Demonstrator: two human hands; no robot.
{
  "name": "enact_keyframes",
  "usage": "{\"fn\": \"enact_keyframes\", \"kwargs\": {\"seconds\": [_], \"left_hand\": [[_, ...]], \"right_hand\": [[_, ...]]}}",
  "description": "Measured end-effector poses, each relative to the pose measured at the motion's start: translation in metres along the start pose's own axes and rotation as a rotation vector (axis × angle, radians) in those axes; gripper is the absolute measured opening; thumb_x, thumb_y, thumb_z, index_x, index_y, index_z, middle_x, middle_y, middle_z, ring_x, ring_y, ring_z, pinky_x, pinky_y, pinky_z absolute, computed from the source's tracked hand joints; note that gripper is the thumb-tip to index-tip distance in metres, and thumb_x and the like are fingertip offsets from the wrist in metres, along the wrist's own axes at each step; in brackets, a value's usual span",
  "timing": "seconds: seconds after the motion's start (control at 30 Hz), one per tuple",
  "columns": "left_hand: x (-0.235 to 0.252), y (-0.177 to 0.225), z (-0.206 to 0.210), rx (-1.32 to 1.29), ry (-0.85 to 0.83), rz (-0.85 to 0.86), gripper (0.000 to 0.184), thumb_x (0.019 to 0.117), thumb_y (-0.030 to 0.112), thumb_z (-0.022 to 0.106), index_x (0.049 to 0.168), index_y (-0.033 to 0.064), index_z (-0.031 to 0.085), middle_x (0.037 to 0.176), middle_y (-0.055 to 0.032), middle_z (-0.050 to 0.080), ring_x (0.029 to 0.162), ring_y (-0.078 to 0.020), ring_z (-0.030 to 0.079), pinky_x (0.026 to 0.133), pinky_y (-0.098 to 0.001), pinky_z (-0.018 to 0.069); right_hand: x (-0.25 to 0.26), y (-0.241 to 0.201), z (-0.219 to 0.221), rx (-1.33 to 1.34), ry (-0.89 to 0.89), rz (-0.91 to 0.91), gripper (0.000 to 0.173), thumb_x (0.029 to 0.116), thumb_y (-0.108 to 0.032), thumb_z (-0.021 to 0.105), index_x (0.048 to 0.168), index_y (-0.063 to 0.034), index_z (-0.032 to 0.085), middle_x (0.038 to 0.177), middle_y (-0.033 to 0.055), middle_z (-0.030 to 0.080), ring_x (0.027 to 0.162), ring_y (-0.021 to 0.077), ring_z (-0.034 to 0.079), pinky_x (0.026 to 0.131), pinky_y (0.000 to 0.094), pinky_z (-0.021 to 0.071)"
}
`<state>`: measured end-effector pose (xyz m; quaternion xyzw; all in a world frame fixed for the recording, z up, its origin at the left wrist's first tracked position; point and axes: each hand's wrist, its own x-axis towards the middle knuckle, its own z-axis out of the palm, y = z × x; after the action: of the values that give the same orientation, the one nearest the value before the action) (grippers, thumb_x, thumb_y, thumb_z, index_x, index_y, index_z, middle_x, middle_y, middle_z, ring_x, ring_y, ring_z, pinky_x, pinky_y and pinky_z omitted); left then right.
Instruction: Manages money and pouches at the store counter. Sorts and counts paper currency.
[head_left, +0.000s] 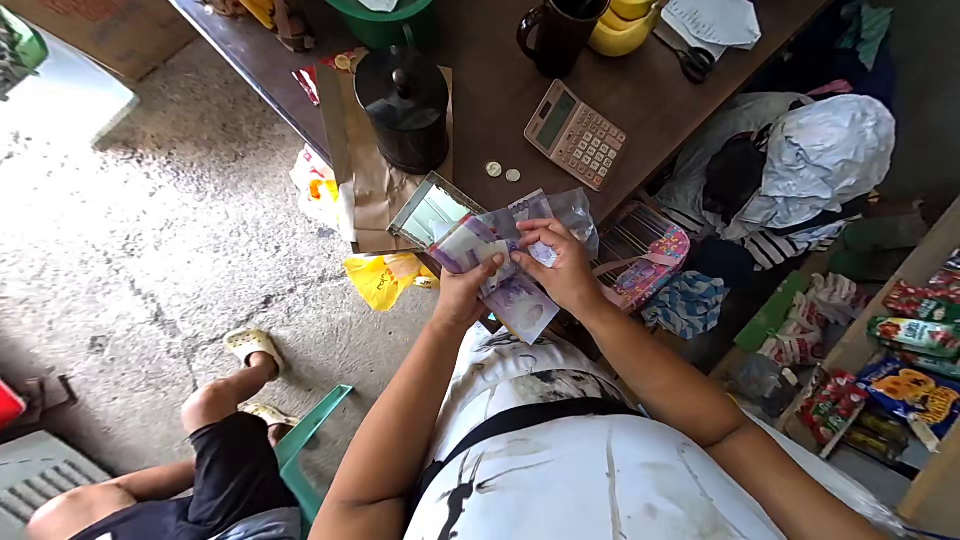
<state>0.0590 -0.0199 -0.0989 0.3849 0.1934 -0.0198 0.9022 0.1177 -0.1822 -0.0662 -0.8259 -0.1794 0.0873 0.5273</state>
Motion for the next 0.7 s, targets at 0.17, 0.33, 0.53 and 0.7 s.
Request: {"fn": "enact_keyframes", "kwargs": {"seconds": [0.17,0.33,0.53,0.7], "left_hand": [[0.006,0.006,-0.007,-0.188,0.034,-0.012,0.049,0.0929,0.035,0.070,0.134,0.0134,0.055,0.110,-0.0052,0.073,0.102,-0.0181,0.072,0.093,-0.0378,0.0601],[0.014,0.013,-0.017,-0.460,0.070,0.069,0.028,0.1002,0.021,0.051,0.125,0.0108,0.060,0.105,-0.0091,0.074,0.103,-0.0235,0.073,0.098,-0.0429,0.0573],[0.011,0.014,-0.016,-0.237,0.010,0.018,0.045,0.0936,0.044,0.063,0.127,0.0138,0.058,0.106,-0.0065,0.073,0.100,-0.0199,0.072,0.092,-0.0390,0.0600],[0.010,0.010,-0.017,-0.142,-0.109,0.004,0.092,0.0715,0.088,0.061,0.130,0.0166,0.061,0.108,-0.0052,0.073,0.100,-0.0202,0.072,0.089,-0.0404,0.0604]], "right_hand": [[-0.014,0.010,-0.009,0.370,-0.168,-0.073,0.009,0.0976,-0.005,0.063,0.105,0.0000,0.065,0.117,0.0098,0.070,0.115,0.0158,0.066,0.101,0.0359,0.0546],[-0.042,0.018,-0.031,0.649,-0.163,0.092,0.010,0.1021,-0.021,0.061,0.111,-0.0196,0.063,0.124,-0.0007,0.072,0.115,0.0118,0.067,0.099,0.0340,0.0549],[-0.018,0.015,-0.040,0.414,0.244,0.223,0.017,0.1071,-0.020,0.052,0.122,-0.0134,0.056,0.105,-0.0060,0.062,0.093,0.0021,0.063,0.084,0.0268,0.0571],[0.011,0.014,-0.043,0.544,0.225,-0.135,0.019,0.1011,0.000,0.049,0.104,-0.0153,0.060,0.114,-0.0009,0.068,0.112,0.0146,0.067,0.099,0.0368,0.0572]]}}
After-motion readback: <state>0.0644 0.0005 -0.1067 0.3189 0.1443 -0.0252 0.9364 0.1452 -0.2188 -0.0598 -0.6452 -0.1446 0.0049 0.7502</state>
